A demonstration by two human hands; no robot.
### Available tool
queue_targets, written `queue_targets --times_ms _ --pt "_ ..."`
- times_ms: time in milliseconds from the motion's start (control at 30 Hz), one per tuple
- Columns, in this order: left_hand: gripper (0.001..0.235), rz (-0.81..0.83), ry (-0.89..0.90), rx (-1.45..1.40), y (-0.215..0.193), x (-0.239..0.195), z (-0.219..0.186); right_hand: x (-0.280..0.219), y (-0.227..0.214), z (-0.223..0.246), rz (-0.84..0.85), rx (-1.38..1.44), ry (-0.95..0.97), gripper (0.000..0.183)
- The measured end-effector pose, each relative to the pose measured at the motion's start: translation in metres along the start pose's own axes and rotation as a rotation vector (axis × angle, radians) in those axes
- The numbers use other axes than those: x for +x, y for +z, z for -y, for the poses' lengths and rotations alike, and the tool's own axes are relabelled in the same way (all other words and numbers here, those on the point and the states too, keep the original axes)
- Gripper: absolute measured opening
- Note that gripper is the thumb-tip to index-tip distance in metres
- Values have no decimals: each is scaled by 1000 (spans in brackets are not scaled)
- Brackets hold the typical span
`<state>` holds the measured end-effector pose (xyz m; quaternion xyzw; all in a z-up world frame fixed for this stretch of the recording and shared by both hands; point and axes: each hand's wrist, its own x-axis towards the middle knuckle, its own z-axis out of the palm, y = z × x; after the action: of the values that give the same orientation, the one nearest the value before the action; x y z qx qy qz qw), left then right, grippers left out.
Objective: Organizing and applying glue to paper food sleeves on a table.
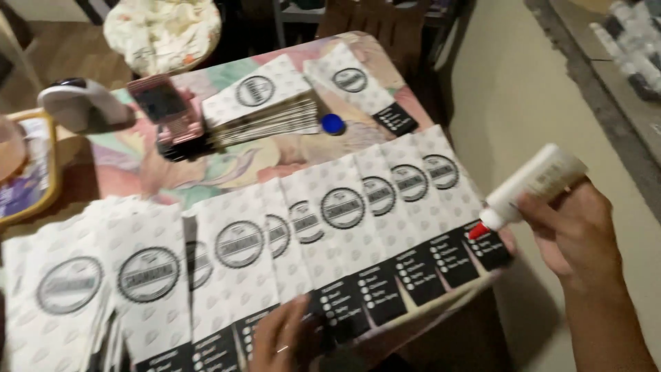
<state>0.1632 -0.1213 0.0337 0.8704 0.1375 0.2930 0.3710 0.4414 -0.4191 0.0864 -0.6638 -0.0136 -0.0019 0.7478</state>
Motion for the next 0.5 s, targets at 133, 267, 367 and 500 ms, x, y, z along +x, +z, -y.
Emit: queue_targets --times_ms 133,267,367,500 --pt "18 -176 398 -142 92 49 -72 -23 -73 -22 -87 32 -68 40" --pt "21 183 531 -258 176 63 -99 -42 -108 -37 -234 1 -152 43" --pt "29 230 528 -158 230 69 -109 -49 -121 -45 -289 -30 -224 48" --pt "41 195 516 -130 259 69 -110 -55 -126 -57 -298 -44 -236 55"
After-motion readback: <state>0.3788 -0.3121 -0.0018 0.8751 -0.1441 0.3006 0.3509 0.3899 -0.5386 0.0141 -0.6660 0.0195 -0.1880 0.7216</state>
